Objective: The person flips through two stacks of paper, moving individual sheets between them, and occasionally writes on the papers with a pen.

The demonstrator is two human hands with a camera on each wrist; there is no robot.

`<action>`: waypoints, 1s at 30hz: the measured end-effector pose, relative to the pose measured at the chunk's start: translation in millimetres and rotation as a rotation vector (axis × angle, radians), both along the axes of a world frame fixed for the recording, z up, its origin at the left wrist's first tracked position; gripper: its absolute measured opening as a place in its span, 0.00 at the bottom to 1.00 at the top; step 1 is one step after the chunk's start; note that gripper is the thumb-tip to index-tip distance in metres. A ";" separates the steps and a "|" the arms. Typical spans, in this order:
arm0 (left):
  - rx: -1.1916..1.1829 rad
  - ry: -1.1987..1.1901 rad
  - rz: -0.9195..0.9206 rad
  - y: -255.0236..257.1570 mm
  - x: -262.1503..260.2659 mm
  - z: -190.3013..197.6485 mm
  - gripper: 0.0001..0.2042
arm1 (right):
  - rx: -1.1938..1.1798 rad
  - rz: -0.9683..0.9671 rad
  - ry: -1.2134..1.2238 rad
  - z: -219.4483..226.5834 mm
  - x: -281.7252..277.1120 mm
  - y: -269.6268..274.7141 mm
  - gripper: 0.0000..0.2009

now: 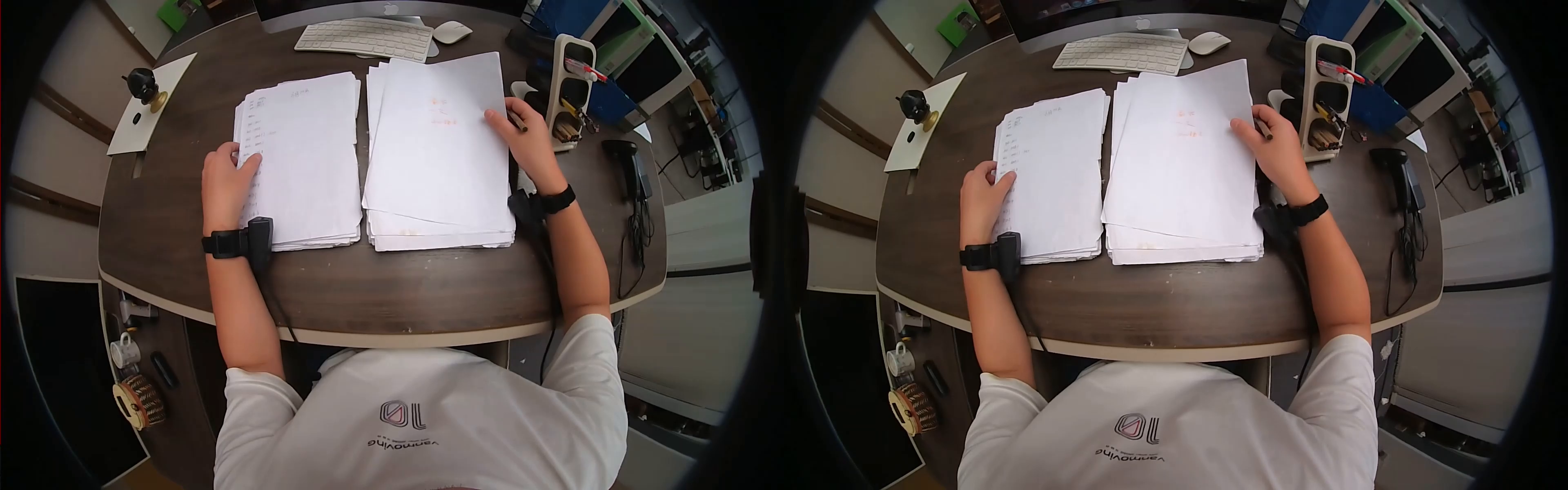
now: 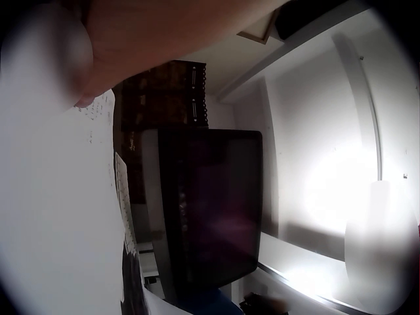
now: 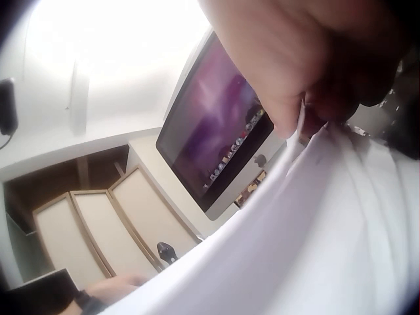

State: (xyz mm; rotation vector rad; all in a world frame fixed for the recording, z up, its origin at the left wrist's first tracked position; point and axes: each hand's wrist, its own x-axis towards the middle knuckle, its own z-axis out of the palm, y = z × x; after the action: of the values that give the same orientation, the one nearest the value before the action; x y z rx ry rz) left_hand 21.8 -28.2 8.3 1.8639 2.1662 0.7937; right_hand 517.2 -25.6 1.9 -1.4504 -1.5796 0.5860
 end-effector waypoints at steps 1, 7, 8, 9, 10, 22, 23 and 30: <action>0.011 -0.007 -0.017 0.6 1.2 -1.1 0.25 | -0.060 0.007 0.132 10.2 -5.1 -4.5 0.18; 0.098 -0.020 -0.035 5.0 0.9 -9.3 0.19 | -0.209 0.021 0.384 26.9 -6.8 -9.9 0.16; 0.102 -0.024 -0.035 6.3 0.7 -9.8 0.19 | -0.185 0.052 0.339 19.3 -5.1 -7.4 0.15; 0.106 -0.020 -0.027 7.0 -0.1 -10.4 0.18 | -0.162 0.082 0.296 12.4 -3.5 -5.3 0.15; 0.108 -0.016 -0.019 6.8 -0.2 -11.1 0.16 | -0.141 0.086 0.220 9.1 -2.8 -3.8 0.15; 0.198 0.008 -0.056 7.6 -0.3 -11.7 0.14 | 0.034 -0.091 -0.079 3.9 -2.3 -2.1 0.26; 0.202 0.013 -0.059 9.4 -1.9 -11.6 0.14 | 0.037 -0.094 -0.073 5.4 -3.1 -1.3 0.26; 0.153 -0.149 -0.002 10.5 -4.1 -10.5 0.13 | 0.123 -0.018 0.028 35.8 -12.7 -12.6 0.18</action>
State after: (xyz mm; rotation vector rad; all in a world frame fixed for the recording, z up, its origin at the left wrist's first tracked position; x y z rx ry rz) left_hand 17.7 -17.7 -2.1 1.8099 2.0653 1.0893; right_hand 504.5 -38.3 37.7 -1.3582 -1.5517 0.4882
